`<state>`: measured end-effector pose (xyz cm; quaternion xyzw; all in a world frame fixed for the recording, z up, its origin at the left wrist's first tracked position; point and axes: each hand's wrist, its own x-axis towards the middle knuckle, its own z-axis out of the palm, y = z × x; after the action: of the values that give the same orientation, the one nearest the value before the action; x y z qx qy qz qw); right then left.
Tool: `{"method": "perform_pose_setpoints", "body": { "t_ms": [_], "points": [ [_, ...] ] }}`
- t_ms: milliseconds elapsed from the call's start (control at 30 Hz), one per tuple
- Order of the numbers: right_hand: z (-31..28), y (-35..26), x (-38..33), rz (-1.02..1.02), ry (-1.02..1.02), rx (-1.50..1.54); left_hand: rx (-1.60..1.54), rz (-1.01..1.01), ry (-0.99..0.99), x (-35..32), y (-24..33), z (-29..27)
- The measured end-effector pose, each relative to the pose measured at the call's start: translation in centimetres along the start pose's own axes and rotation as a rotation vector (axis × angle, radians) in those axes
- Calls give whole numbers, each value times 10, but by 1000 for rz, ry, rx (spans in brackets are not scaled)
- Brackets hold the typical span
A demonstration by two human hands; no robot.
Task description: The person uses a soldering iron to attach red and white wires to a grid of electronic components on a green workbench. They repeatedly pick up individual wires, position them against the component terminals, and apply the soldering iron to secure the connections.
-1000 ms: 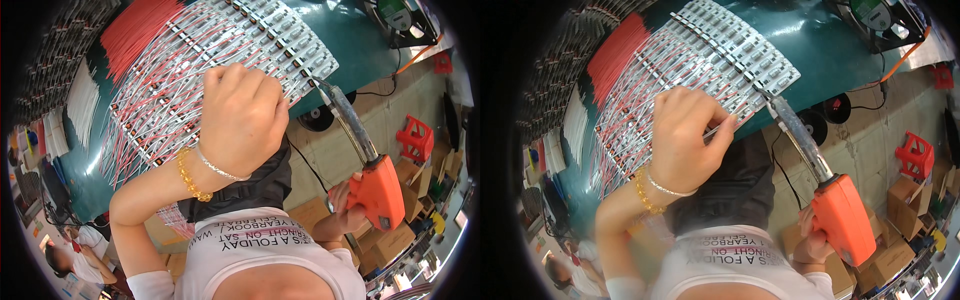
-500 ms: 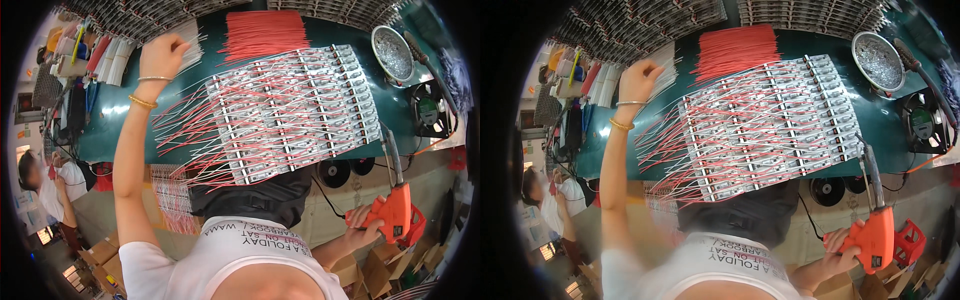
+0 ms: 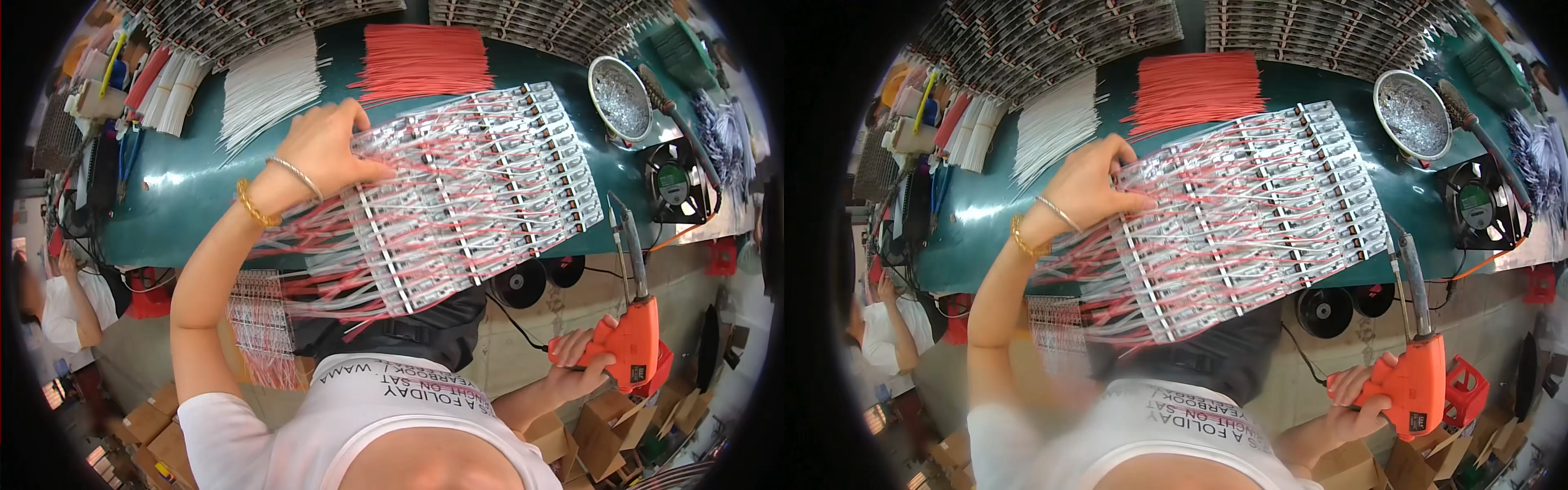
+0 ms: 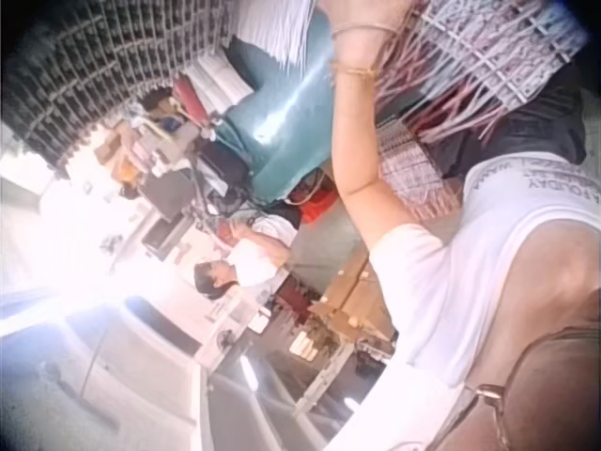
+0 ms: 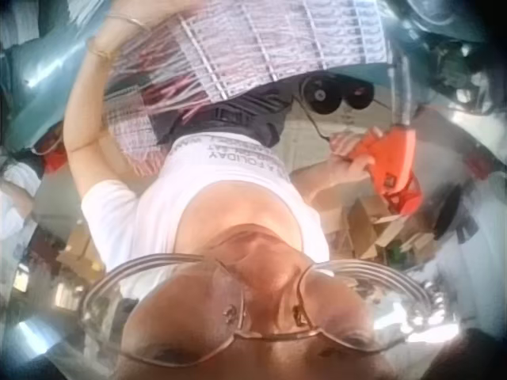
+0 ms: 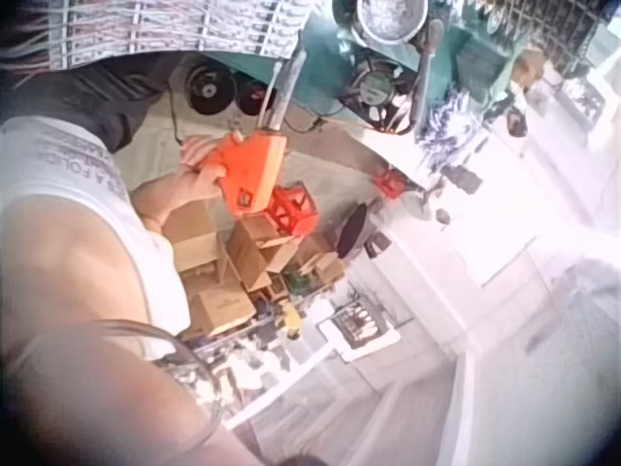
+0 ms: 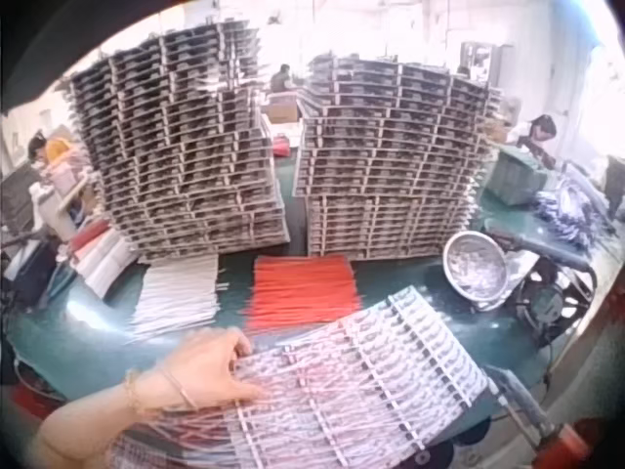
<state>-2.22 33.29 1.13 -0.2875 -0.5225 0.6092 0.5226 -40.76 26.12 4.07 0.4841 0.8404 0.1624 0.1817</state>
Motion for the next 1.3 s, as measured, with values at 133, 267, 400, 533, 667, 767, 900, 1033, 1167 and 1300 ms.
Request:
{"method": "perform_pose_setpoints", "body": {
  "t_ms": [133,267,400,533,667,767,900,1033,1167,1300],
  "points": [
    [1,2,0,-10,-2,-4,4,88,59,-8,4,6],
    [-3,3,2,-10,-31,-10,68,146,129,-13,7,15],
    [5,2,5,-34,3,-37,37,125,67,-24,14,19],
    [10,9,8,-16,23,-9,59,105,110,-37,12,22],
    [17,10,6,-11,6,-6,71,13,-13,-33,15,13],
    [32,23,11,-19,-40,39,70,-15,-80,-27,17,8],
    [66,62,16,-209,-130,-64,78,-35,-111,-26,15,7],
    [67,81,18,-291,-101,-193,28,-52,-162,-15,18,5],
    [74,82,14,-317,-52,-143,-243,-84,60,-22,21,14],
    [84,76,11,-220,76,45,-454,45,385,-31,13,32]
  ]
}}
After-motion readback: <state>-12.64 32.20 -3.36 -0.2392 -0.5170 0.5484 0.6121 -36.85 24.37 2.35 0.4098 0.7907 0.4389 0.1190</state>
